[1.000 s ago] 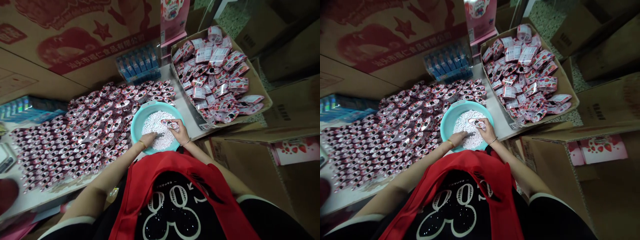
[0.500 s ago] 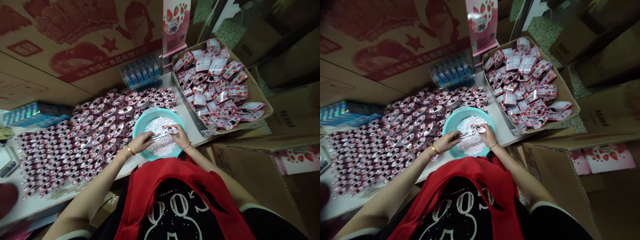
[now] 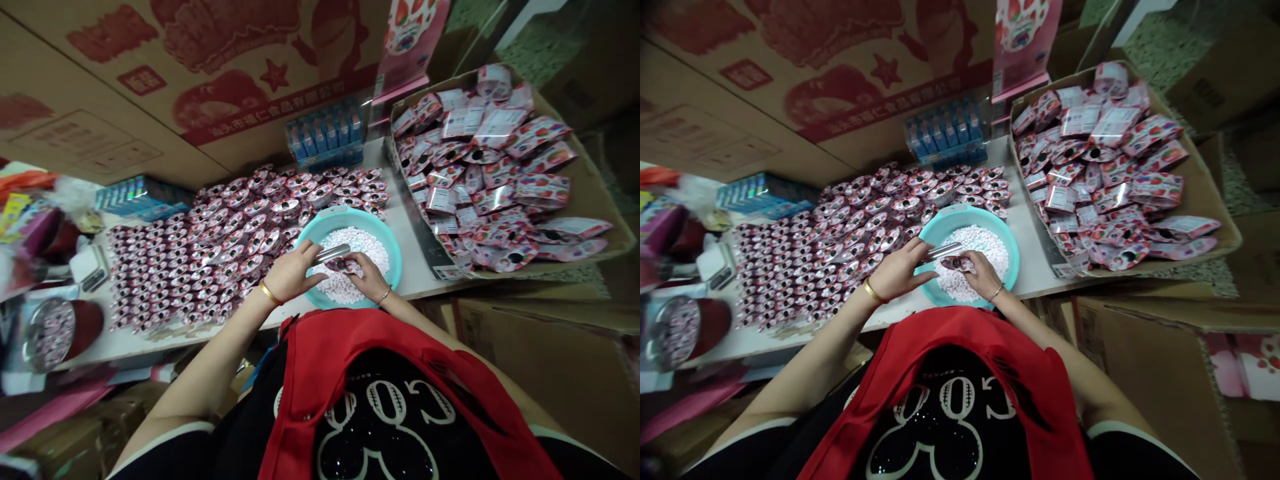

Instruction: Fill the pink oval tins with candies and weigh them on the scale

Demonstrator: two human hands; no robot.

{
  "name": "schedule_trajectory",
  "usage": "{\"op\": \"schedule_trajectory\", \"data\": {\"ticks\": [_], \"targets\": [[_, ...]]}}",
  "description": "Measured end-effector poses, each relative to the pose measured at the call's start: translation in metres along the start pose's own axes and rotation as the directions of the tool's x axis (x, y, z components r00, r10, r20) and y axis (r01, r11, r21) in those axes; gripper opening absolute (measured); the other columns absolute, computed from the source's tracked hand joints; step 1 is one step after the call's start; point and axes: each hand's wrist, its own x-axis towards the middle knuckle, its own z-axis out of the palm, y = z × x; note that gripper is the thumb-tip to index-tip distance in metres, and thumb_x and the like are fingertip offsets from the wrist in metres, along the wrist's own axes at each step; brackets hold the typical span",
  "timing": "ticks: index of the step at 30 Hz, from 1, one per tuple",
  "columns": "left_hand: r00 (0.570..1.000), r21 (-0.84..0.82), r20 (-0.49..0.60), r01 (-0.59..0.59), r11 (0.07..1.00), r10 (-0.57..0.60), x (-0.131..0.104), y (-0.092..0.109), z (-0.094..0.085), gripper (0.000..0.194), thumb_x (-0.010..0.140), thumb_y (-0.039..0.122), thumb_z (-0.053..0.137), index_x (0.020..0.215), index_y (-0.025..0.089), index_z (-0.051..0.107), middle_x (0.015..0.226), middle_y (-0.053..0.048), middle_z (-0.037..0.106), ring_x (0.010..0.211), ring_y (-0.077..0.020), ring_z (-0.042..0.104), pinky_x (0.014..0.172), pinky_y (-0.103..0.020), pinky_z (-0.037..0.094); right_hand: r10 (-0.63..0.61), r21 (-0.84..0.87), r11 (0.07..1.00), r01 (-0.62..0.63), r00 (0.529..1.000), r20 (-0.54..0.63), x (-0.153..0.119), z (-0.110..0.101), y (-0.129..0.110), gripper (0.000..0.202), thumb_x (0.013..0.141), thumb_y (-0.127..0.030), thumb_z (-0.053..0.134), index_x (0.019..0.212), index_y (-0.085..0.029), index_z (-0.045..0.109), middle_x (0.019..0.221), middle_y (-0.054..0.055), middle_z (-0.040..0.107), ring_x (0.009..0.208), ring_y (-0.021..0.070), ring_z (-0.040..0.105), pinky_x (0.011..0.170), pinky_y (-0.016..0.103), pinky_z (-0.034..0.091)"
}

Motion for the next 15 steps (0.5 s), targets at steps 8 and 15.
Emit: {"op": "schedule_trajectory", "data": {"ticks": [8,15], "targets": [[0.977,-0.268,-0.168,0.082,0.960,-0.130,-0.079,-0.044,0.083,0.031,0.089,0.042,0.047,0.110,0.020,0.050,0.102,-0.008,0.057,0.092,-0.0193,0.057,0.080,-0.030,0.046,-0.111,0.162,0.985,0.054,0.923,0.368,0.011,0.047,-0.046,0.046,0.077,-0.030,0.066,0.119,-0.020,0.049,0.107,0.009,0.063,0.098,0.0224,0.060,0.087,0.038,0.049],[0.838,-0.340,-0.357,0.296,0.892,-0.414,-0.134,-0.108,0.170,0.038,0.081,0.051,0.048,0.104,0.020,0.050,0.089,-0.007,0.058,0.080,-0.0231,0.059,0.072,-0.034,0.048,-0.036,-0.106,0.994,0.029,0.997,-0.072,0.026,-0.035,-0.026,0.017,0.086,-0.032,0.053,0.097,-0.020,0.061,0.092,0.008,0.062,0.090,0.0209,0.059,0.083,0.036,0.049]]}}
